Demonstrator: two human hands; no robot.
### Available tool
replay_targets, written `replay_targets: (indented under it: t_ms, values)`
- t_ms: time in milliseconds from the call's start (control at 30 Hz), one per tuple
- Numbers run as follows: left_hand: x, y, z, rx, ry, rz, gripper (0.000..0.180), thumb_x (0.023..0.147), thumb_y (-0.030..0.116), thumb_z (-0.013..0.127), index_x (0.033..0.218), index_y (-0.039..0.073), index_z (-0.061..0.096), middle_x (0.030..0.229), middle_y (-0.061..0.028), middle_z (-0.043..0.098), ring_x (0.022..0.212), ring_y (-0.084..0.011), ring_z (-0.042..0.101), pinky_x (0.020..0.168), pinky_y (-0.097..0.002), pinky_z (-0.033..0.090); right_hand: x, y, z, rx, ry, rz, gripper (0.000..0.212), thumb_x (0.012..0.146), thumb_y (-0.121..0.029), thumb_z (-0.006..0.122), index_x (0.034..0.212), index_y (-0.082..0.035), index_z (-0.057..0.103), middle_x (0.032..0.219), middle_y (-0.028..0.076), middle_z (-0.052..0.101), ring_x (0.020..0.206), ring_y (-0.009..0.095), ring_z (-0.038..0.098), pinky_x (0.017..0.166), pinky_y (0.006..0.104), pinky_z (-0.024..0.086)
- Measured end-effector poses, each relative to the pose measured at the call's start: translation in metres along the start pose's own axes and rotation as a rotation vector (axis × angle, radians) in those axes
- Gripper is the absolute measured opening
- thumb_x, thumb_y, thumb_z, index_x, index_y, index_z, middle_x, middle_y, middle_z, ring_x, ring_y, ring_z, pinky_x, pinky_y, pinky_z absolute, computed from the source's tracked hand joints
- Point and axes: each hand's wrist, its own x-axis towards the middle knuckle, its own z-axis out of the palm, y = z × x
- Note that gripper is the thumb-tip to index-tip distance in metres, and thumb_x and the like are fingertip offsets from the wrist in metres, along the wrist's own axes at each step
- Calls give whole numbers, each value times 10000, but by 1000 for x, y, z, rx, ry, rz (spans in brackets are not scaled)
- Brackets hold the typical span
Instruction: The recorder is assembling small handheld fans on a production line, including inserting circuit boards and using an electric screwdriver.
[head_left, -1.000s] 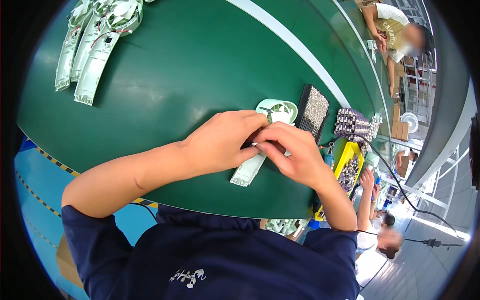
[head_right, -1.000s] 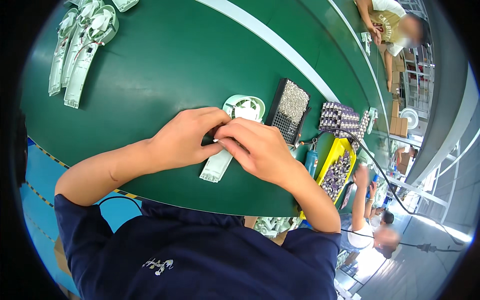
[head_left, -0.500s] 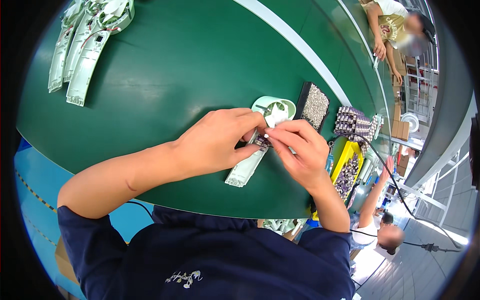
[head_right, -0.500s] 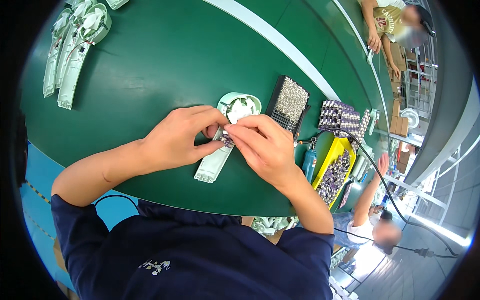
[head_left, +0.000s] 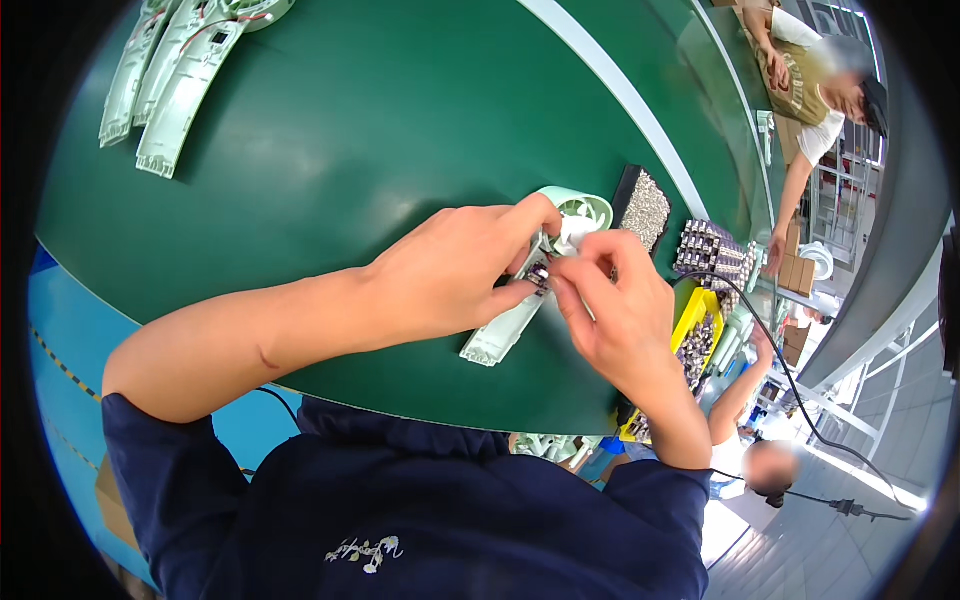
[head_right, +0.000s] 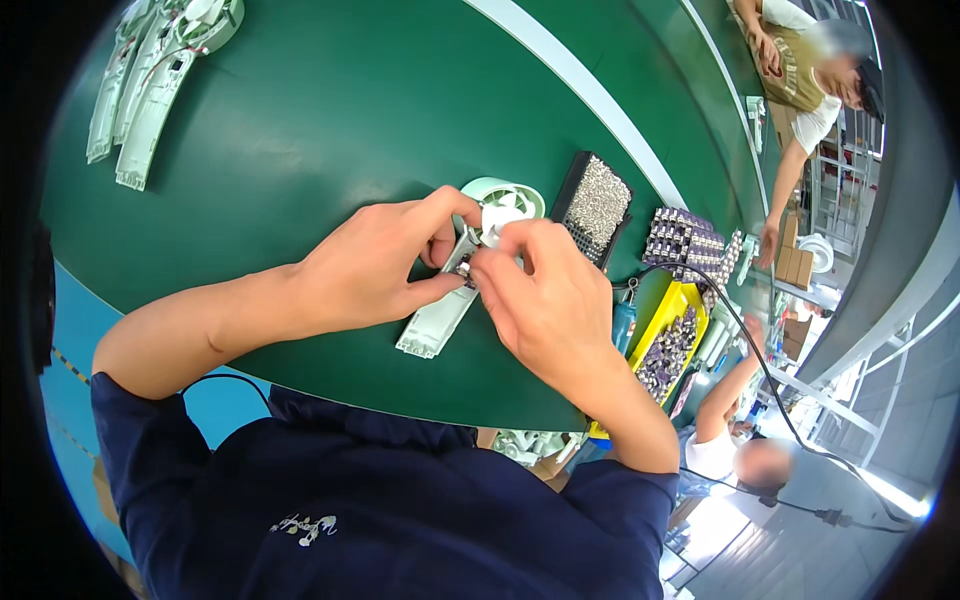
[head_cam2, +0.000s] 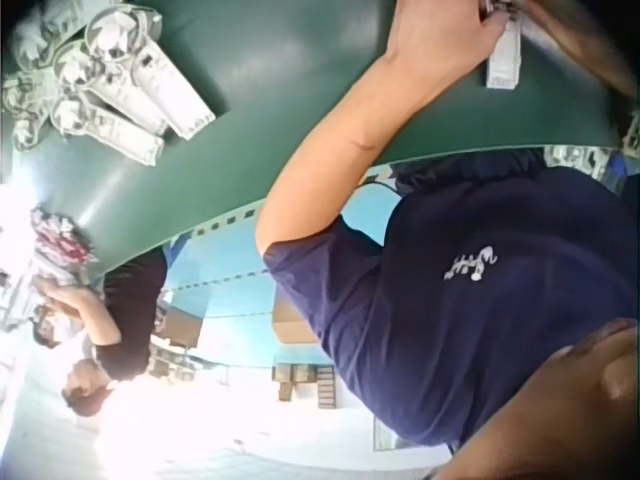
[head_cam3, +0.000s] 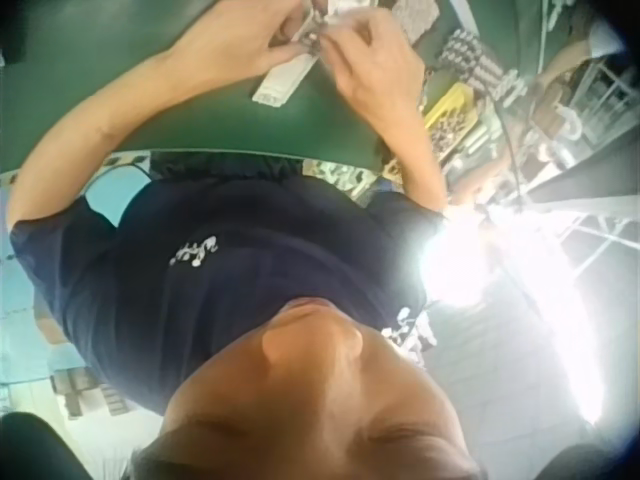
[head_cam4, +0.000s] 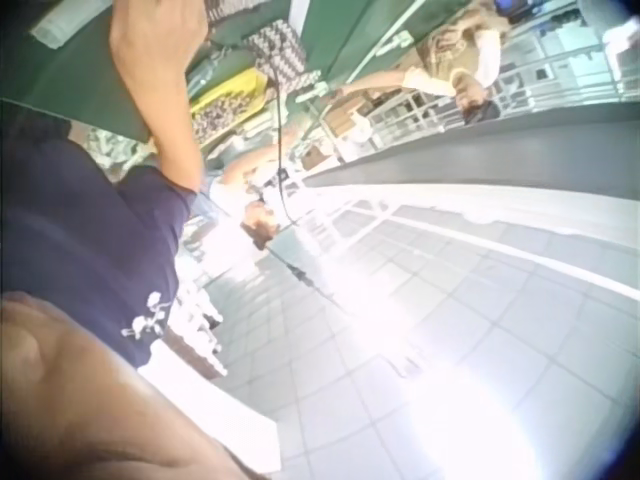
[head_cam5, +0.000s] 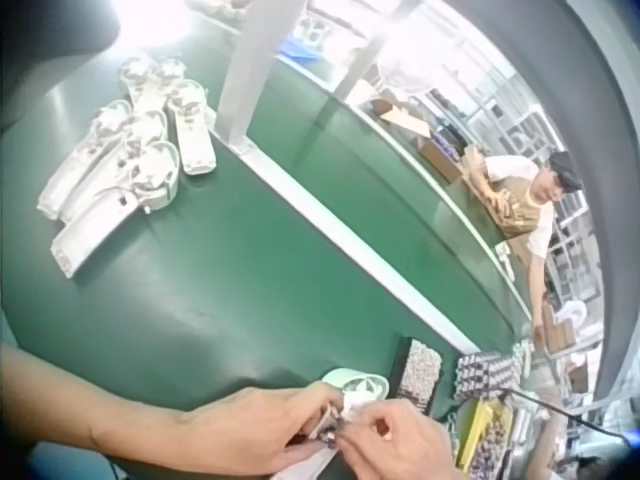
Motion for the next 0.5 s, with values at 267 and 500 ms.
replay_targets:
  t_ms: [267,500]
  values:
    - [-1,-1,0,-12,31,38,496,843,43,781,1255,58,504,795,-68,588,738,-256,653,660,-385,526,19,-10,-20,-181,-371,-49,124,841,-103,749,922,-69,662,850,48,563,722,233,654,550,382,503]
    - [-1,0,0,-21,-5,16,497,846,53,780,1263,52,511,818,-79,601,773,-282,654,685,-414,531,31,-16,-25,-229,-496,-113,119,843,-119,731,913,-53,661,846,58,580,789,250,657,607,396,525]
